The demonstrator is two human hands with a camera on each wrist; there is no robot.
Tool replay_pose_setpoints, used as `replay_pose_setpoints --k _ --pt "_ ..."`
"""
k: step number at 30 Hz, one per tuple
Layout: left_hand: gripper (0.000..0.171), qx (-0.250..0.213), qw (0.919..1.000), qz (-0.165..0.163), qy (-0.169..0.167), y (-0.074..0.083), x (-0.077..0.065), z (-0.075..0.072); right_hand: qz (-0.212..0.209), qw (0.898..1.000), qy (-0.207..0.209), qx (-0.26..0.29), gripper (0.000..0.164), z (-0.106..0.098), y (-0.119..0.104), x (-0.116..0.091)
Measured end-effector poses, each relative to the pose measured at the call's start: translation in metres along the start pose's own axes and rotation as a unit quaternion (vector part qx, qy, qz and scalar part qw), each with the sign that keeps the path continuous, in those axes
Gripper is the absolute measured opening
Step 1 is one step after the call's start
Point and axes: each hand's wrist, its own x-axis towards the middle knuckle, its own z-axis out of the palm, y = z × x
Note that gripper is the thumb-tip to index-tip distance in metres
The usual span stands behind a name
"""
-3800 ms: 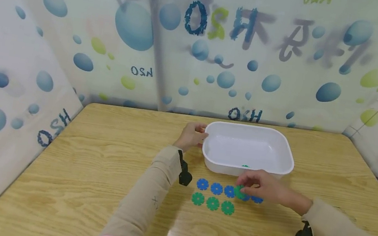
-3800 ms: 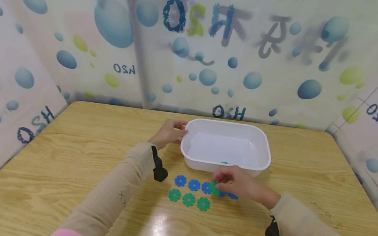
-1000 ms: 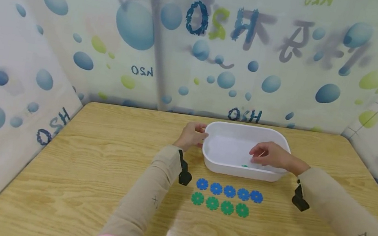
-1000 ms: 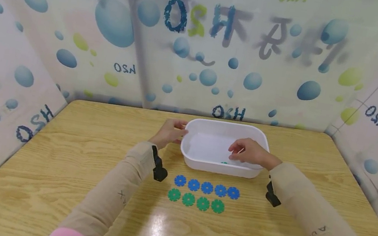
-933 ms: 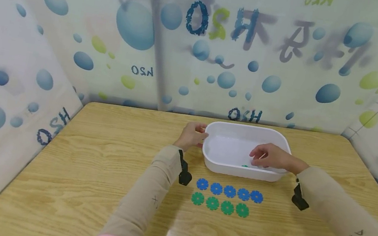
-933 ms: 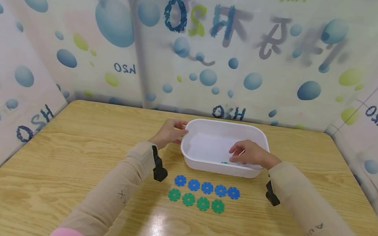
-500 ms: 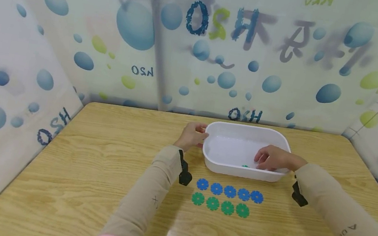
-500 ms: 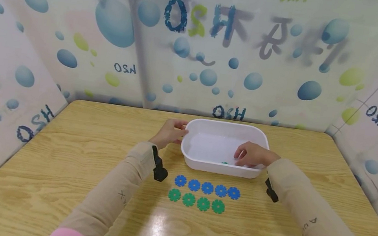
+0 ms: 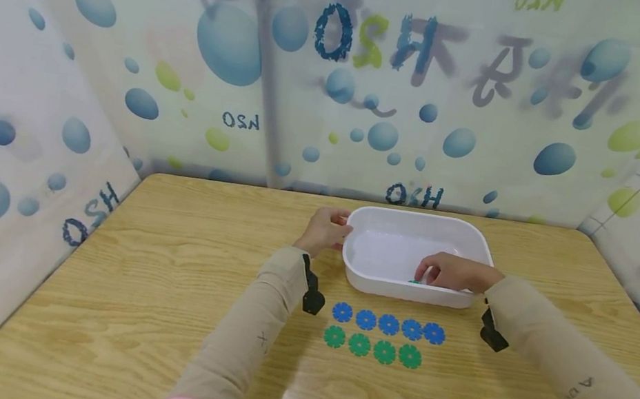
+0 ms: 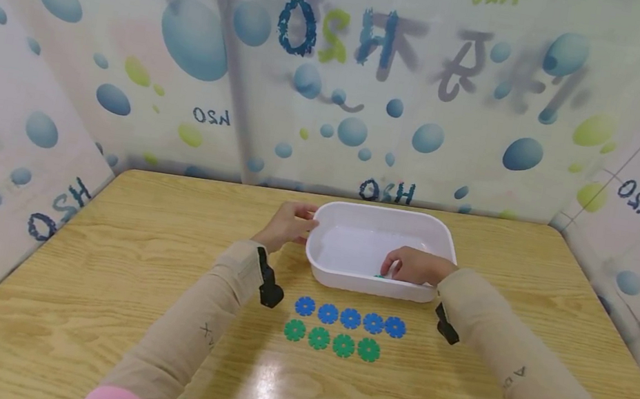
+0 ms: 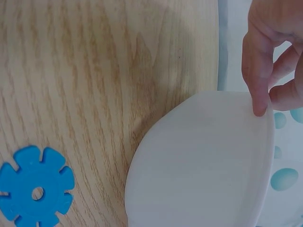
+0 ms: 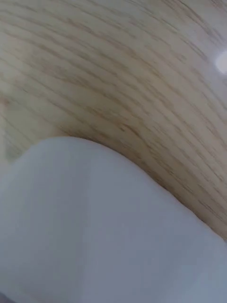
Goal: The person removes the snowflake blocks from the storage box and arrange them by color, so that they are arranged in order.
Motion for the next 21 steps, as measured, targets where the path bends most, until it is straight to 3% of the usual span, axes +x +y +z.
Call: replay_pose_setpoints --k 11,21 --pt "0.035 -0.009 0.9999 0.011 -0.001 -0.004 0.001 -0.001 -0.007 1.000 0.029 0.000 0.021 0.014 -0.021 0.026" --pt "0.037 -0.010 0.9999 0.007 -0.004 -0.004 0.002 -0.001 -0.017 0.999 0.025 -0.010 0.020 0.014 -0.029 0.039"
